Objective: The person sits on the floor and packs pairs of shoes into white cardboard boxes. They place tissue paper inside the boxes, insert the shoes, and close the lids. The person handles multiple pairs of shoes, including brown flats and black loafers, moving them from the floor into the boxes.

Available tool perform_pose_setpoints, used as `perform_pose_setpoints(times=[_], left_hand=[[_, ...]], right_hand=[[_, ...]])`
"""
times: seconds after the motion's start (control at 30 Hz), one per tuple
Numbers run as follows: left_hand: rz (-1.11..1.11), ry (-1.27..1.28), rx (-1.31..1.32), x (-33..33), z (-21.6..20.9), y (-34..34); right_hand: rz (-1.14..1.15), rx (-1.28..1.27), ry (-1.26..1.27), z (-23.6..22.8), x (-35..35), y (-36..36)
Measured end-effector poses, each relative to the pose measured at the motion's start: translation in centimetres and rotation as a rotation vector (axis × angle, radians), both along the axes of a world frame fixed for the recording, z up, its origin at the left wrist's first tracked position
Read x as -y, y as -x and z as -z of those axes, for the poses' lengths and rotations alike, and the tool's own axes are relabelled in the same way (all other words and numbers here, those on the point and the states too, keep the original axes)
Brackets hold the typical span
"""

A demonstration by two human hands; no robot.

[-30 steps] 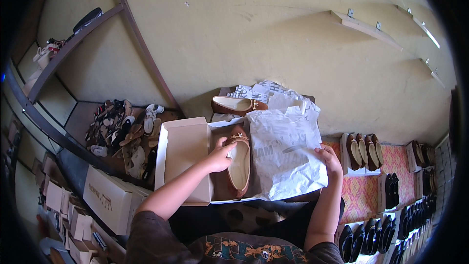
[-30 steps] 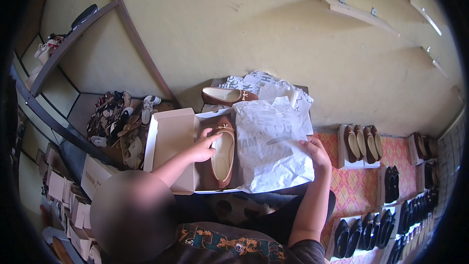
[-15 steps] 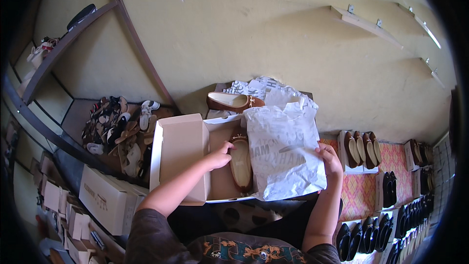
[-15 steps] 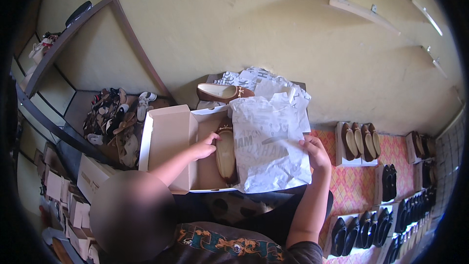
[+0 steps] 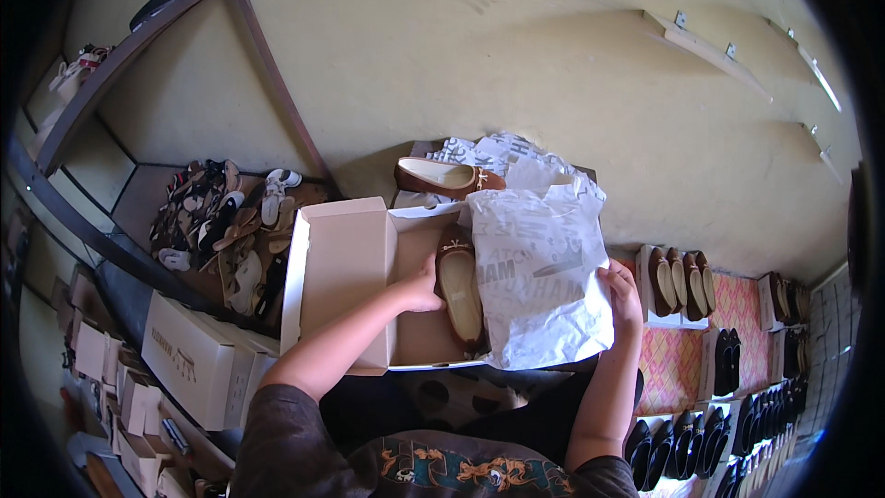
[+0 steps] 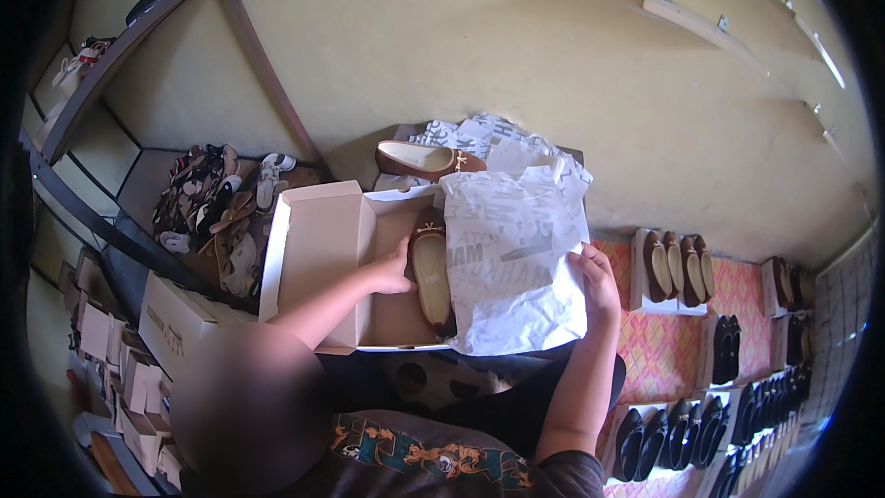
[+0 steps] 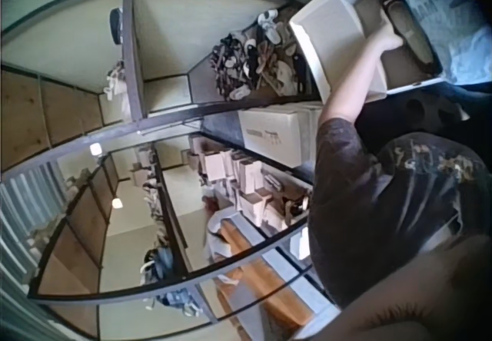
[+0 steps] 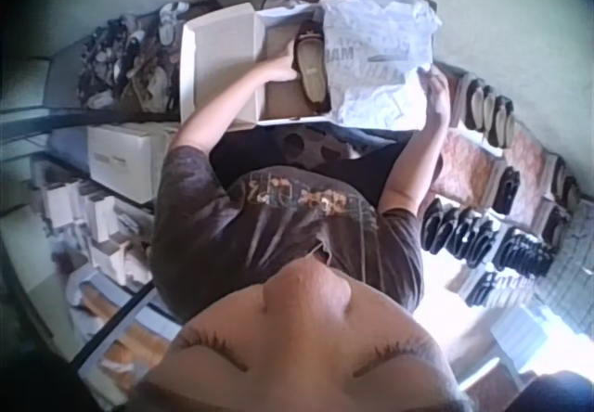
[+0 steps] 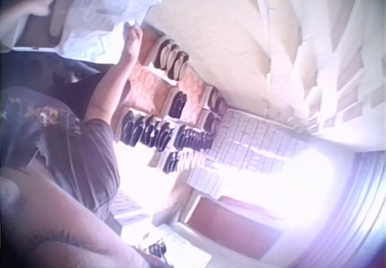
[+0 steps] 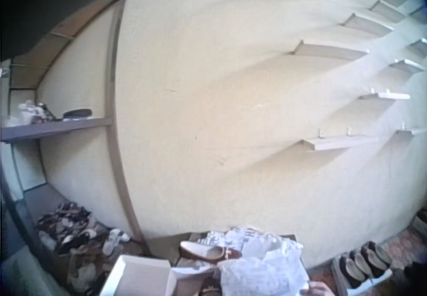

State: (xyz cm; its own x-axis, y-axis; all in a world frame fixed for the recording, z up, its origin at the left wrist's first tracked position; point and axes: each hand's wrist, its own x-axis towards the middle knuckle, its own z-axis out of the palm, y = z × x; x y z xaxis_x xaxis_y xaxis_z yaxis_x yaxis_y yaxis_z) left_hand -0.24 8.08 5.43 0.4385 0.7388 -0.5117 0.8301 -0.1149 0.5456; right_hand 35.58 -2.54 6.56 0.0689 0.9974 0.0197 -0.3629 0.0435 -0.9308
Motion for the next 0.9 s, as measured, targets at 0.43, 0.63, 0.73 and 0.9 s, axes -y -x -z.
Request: perform_pose_setpoints(times=[0.43, 0.63, 0.73, 0.9], left_hand=[[0.041, -0.120, -0.129, 0.4, -0.3, 0.0], [-0.023, -0.199, 0.123, 2.0, -4.7, -0.1], [-0.170, -0.101, 0.349, 3.9, -7.0, 2.1], [-0.319, -0.065, 0.816, 6.2, -6.9, 5.1]], right_hand=[[0.186, -0.348, 0.242, -3.0, -0.4, 9.6], [0.183, -0.274, 0.208, -3.1, -0.5, 12.5], [0.161, -0.215, 0.184, -3.1, -1.2, 14.0], [0.151, 0.027, 0.062, -3.6, -2.1, 16.0]])
